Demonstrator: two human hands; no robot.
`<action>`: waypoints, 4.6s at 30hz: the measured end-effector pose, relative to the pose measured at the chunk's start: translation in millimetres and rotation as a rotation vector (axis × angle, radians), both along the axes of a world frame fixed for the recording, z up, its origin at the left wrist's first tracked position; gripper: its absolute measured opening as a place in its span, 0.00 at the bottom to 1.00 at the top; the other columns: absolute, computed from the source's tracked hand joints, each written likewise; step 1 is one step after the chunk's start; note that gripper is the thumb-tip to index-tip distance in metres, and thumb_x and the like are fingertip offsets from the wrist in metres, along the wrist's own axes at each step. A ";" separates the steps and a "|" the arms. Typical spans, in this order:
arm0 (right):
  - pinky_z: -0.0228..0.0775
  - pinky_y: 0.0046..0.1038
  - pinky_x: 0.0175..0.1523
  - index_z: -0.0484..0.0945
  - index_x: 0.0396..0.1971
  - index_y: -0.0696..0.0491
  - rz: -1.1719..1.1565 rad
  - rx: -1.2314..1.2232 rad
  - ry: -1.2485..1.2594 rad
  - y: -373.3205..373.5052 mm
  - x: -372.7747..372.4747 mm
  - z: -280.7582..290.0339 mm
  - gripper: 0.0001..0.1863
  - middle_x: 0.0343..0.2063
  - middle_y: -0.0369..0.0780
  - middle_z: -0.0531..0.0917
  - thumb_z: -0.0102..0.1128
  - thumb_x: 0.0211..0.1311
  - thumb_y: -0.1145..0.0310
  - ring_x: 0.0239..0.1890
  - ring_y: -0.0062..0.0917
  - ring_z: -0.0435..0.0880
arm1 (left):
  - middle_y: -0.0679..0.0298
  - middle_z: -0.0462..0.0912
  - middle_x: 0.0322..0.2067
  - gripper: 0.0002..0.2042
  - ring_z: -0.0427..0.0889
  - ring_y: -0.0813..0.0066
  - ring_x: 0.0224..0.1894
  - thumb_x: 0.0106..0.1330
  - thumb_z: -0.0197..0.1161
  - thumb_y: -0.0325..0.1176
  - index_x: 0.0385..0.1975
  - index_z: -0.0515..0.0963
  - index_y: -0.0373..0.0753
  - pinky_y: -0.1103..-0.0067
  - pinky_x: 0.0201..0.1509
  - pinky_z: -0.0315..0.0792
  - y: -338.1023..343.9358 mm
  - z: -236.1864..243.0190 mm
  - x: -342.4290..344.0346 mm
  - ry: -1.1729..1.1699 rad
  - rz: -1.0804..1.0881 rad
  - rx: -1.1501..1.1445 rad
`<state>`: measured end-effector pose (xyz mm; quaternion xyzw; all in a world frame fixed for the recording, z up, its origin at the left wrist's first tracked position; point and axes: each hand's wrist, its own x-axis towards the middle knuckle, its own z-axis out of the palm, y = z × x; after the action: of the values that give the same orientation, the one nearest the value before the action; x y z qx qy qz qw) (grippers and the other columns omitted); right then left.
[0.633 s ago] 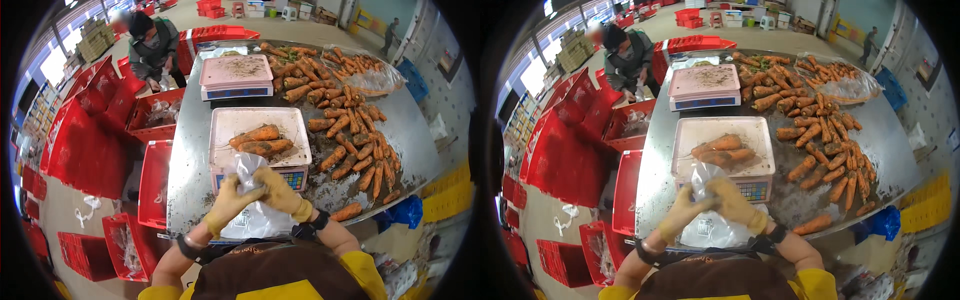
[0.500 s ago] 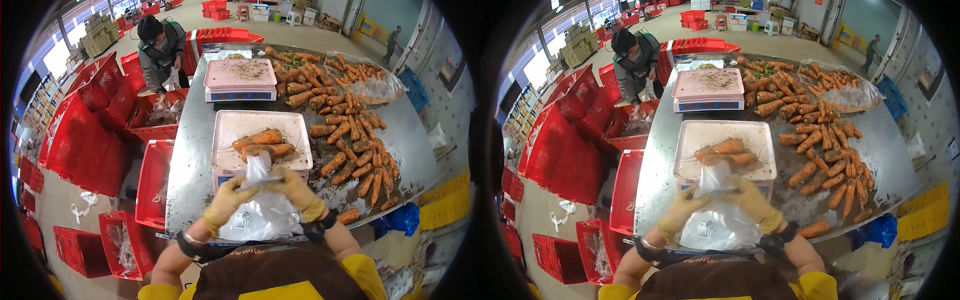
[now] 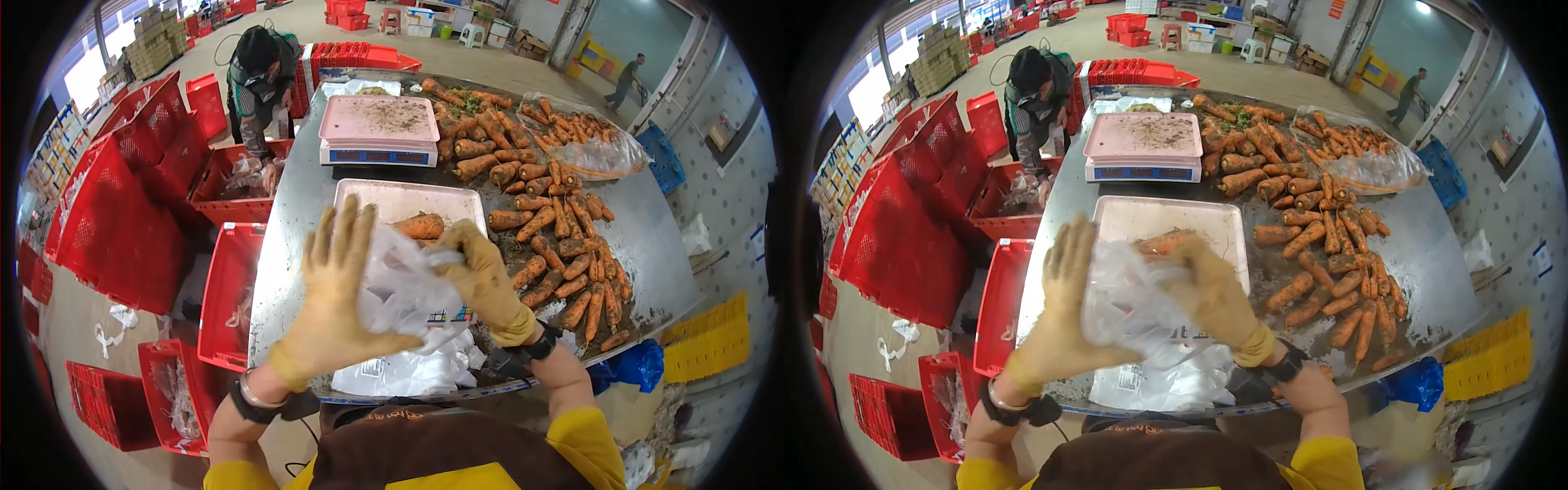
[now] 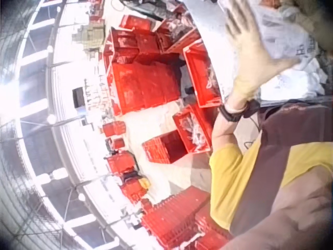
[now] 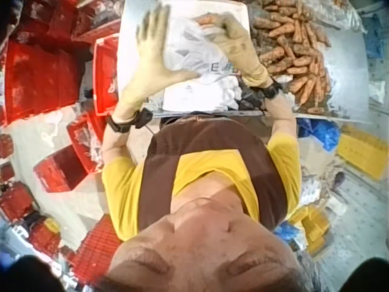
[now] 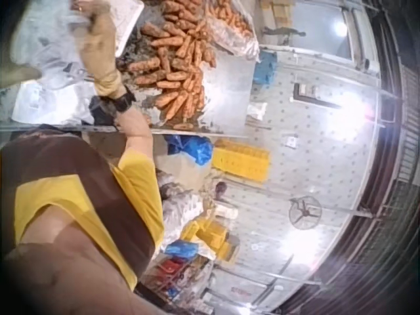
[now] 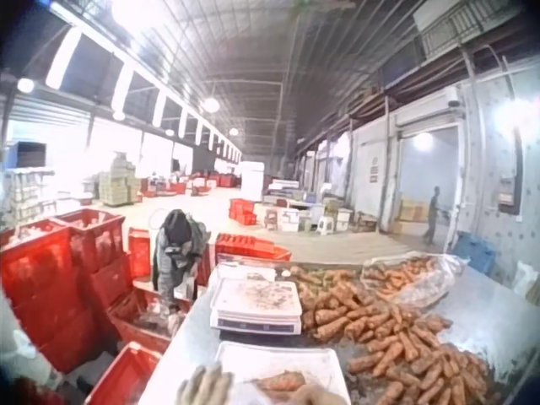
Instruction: The recorder is weighing carrots and placing them into plastic bags for packaging.
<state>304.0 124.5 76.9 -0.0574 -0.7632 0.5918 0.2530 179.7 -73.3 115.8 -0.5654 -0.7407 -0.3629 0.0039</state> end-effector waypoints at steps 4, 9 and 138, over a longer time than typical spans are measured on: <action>0.75 0.29 0.41 0.72 0.55 0.50 0.176 0.673 0.052 -7.7 -14.9 53.0 0.29 0.36 0.42 0.79 0.67 0.50 0.77 0.35 0.33 0.81 | 0.58 0.71 0.63 0.40 0.63 0.53 0.70 0.52 0.67 0.24 0.70 0.60 0.43 0.49 0.75 0.37 32.4 -38.0 -43.5 0.610 0.453 -0.060; 0.74 0.36 0.39 0.73 0.62 0.46 -0.290 1.269 -0.147 43.9 -55.0 44.4 0.34 0.36 0.45 0.78 0.61 0.49 0.79 0.32 0.41 0.80 | 0.60 0.85 0.42 0.33 0.81 0.63 0.51 0.49 0.57 0.13 0.59 0.75 0.45 0.54 0.73 0.53 30.2 -40.6 -90.9 0.400 0.404 0.152; 0.69 0.27 0.33 0.76 0.49 0.55 0.243 0.061 -0.606 60.3 93.2 -95.7 0.22 0.24 0.36 0.76 0.59 0.68 0.51 0.23 0.25 0.73 | 0.62 0.82 0.35 0.10 0.80 0.72 0.37 0.67 0.59 0.32 0.37 0.81 0.31 0.75 0.49 0.74 -18.5 -172.7 20.9 -1.768 -0.113 0.050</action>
<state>397.2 184.8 -18.8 -0.1318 -0.8226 0.5503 -0.0567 200.6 -91.8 -56.9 -0.1138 -0.4357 -0.6827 -0.5755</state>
